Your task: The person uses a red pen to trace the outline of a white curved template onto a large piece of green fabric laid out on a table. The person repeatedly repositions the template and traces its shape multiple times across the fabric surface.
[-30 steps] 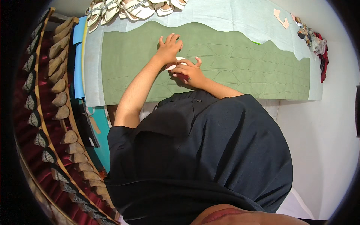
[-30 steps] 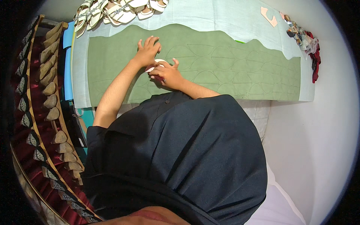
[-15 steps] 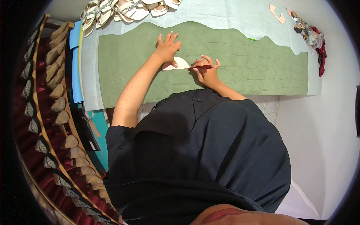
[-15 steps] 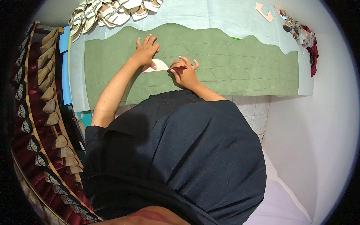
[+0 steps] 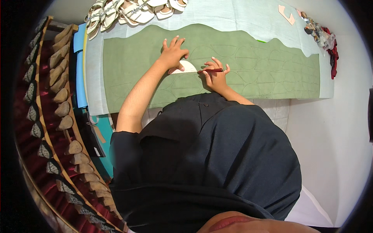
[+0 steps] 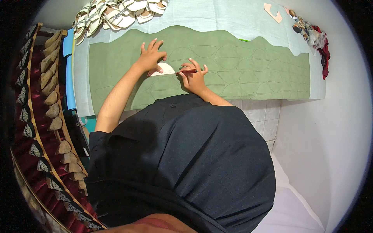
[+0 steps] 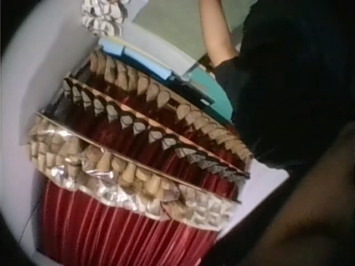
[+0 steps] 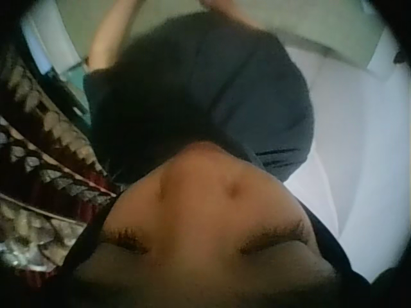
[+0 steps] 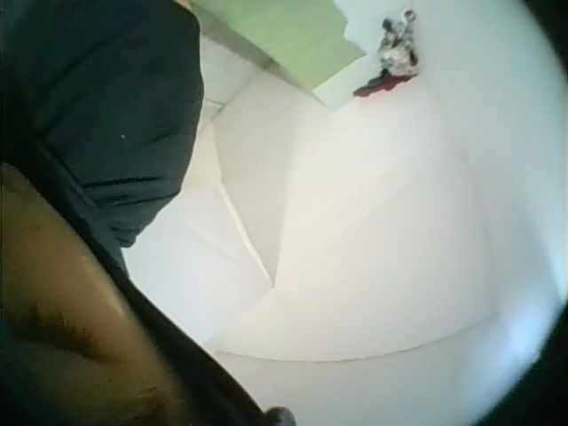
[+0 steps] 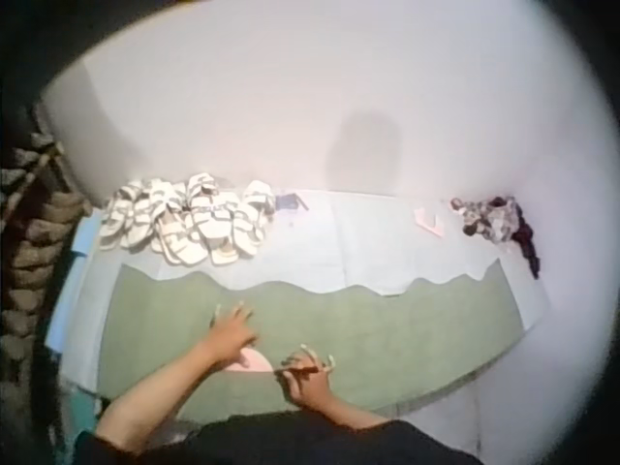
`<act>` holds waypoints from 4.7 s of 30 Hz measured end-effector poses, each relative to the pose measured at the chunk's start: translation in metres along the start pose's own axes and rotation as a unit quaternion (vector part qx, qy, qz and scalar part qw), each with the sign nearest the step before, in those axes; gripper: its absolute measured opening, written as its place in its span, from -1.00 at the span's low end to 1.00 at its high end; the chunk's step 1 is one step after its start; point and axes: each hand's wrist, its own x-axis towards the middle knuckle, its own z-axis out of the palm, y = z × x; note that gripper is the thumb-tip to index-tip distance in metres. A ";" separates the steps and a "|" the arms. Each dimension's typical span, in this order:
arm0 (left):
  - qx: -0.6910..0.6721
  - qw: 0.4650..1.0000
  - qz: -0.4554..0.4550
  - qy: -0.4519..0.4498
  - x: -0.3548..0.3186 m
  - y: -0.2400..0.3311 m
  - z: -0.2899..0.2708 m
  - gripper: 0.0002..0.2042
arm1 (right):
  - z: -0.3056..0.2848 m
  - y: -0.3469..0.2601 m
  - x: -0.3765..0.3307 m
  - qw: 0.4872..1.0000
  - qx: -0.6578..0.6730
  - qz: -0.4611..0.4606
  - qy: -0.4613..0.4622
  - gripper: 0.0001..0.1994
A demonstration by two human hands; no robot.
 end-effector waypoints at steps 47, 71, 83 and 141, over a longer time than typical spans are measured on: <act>-0.126 0.955 -0.219 0.156 -0.023 -0.012 0.027 -0.30 | -0.001 -0.003 0.044 0.998 0.023 0.052 -0.004 -0.72; -0.125 0.939 -0.233 0.219 -0.029 -0.016 0.047 -0.51 | 0.002 -0.004 0.048 0.998 -0.010 0.040 -0.048 -0.71; -0.106 0.928 -0.282 0.218 -0.033 0.000 0.047 -0.53 | -0.001 -0.007 0.050 0.994 -0.024 0.049 -0.092 -0.71; -0.064 0.948 -0.195 0.244 -0.038 -0.014 0.058 -0.61 | 0.026 -0.021 0.068 0.989 -0.084 0.051 -0.107 -0.42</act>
